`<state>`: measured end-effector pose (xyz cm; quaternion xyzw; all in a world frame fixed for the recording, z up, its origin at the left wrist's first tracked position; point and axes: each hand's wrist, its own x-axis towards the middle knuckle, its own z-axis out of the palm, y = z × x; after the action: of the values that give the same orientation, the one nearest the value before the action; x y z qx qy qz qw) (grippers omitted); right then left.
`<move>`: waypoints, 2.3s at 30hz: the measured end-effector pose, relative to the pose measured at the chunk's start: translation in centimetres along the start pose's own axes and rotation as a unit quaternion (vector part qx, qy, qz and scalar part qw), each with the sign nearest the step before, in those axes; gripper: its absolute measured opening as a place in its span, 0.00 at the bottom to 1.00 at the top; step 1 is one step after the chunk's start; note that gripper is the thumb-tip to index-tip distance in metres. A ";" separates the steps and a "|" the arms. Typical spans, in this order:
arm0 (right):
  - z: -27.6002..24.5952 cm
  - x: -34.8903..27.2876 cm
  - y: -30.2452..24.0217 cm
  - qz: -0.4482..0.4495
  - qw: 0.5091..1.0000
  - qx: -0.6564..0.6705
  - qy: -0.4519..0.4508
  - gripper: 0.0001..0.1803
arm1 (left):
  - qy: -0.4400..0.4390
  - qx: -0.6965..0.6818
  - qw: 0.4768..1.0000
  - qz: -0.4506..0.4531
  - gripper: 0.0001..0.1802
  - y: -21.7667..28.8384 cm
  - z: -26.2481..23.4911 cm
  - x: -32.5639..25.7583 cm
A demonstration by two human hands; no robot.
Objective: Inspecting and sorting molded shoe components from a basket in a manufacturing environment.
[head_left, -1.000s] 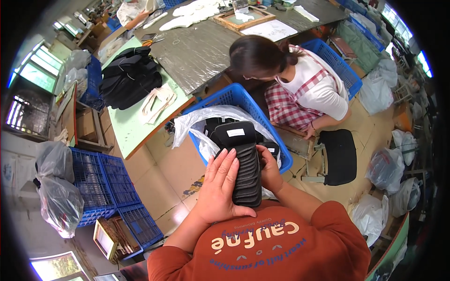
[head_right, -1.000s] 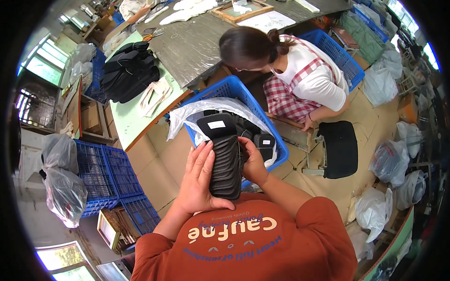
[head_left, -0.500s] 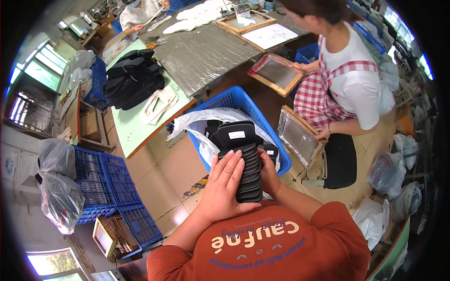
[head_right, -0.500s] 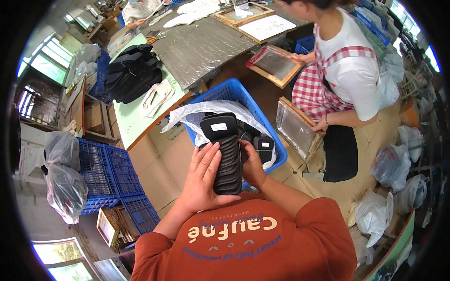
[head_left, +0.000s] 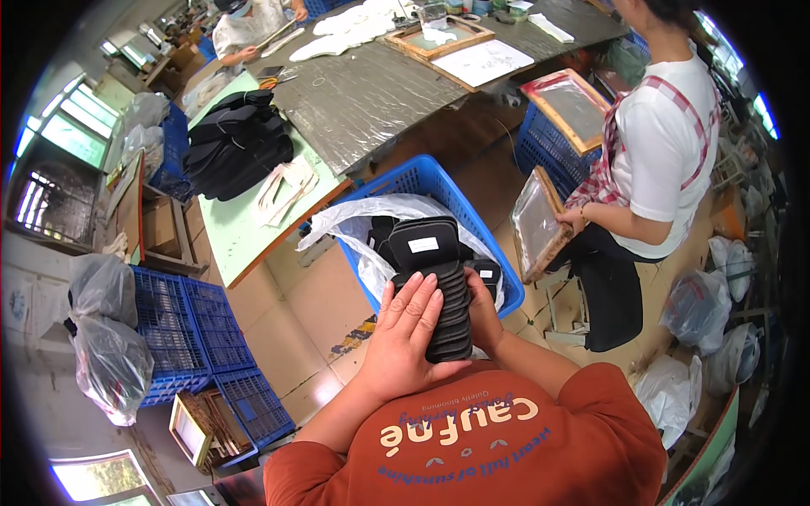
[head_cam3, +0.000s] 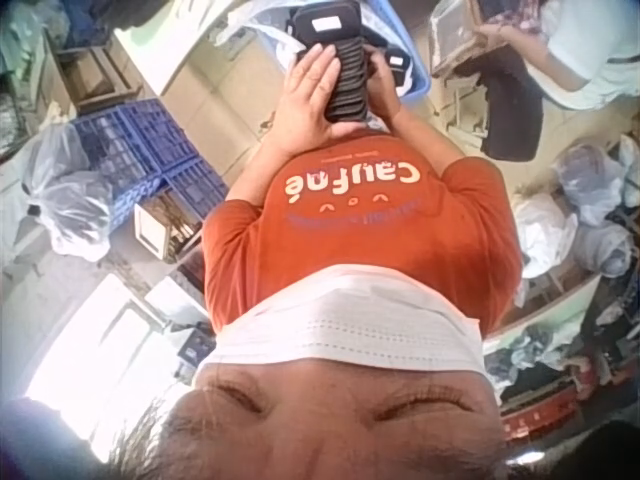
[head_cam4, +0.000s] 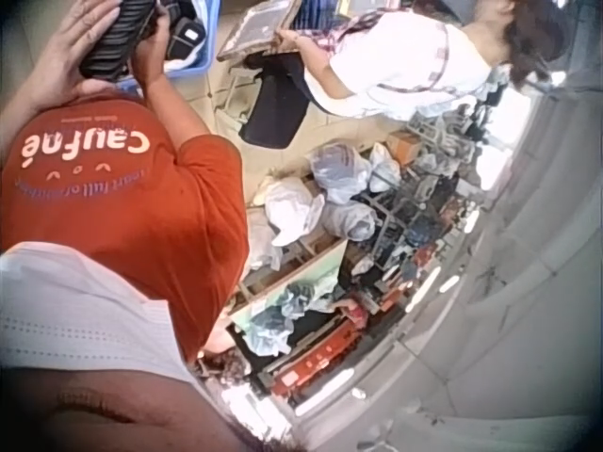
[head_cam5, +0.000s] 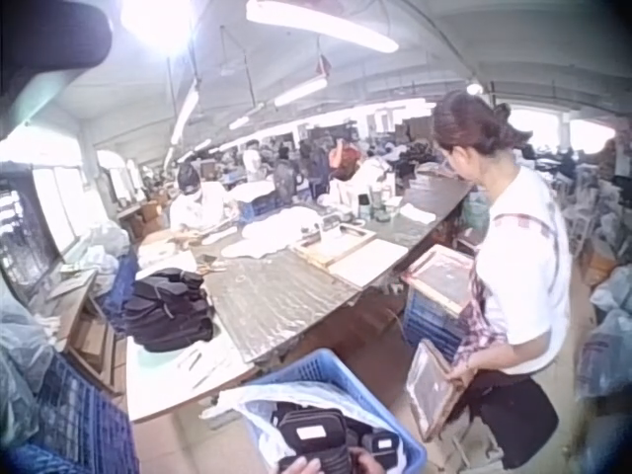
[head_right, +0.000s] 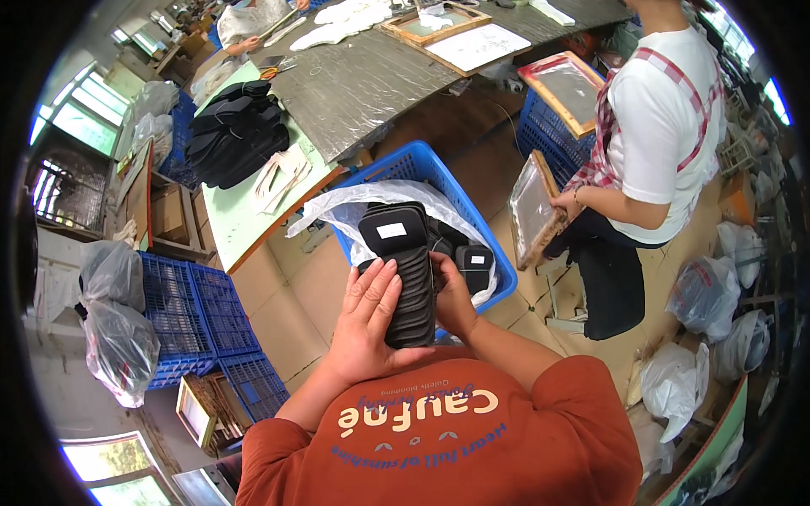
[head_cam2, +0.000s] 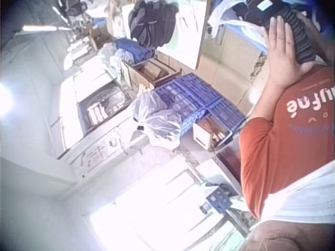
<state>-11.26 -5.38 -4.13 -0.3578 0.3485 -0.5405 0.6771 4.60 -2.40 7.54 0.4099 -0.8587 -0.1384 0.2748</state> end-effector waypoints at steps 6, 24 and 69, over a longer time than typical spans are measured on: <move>-0.1 0.4 0.3 0.029 0.999 0.026 0.010 0.29 | 0.015 0.001 1.000 0.015 0.48 -0.2 0.1 -0.1; 0.2 0.6 -0.1 0.045 0.996 0.079 0.020 0.20 | 0.019 0.004 0.999 0.039 0.43 -0.9 0.6 -0.3; 0.9 1.0 0.4 0.141 0.980 0.129 0.056 0.20 | -0.004 0.072 0.997 0.026 0.29 -1.1 0.9 -1.1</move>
<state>-10.12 -6.23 -4.12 -0.1842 0.3600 -0.4995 0.7661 5.29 -2.23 5.93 0.4055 -0.8778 -0.0710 0.2449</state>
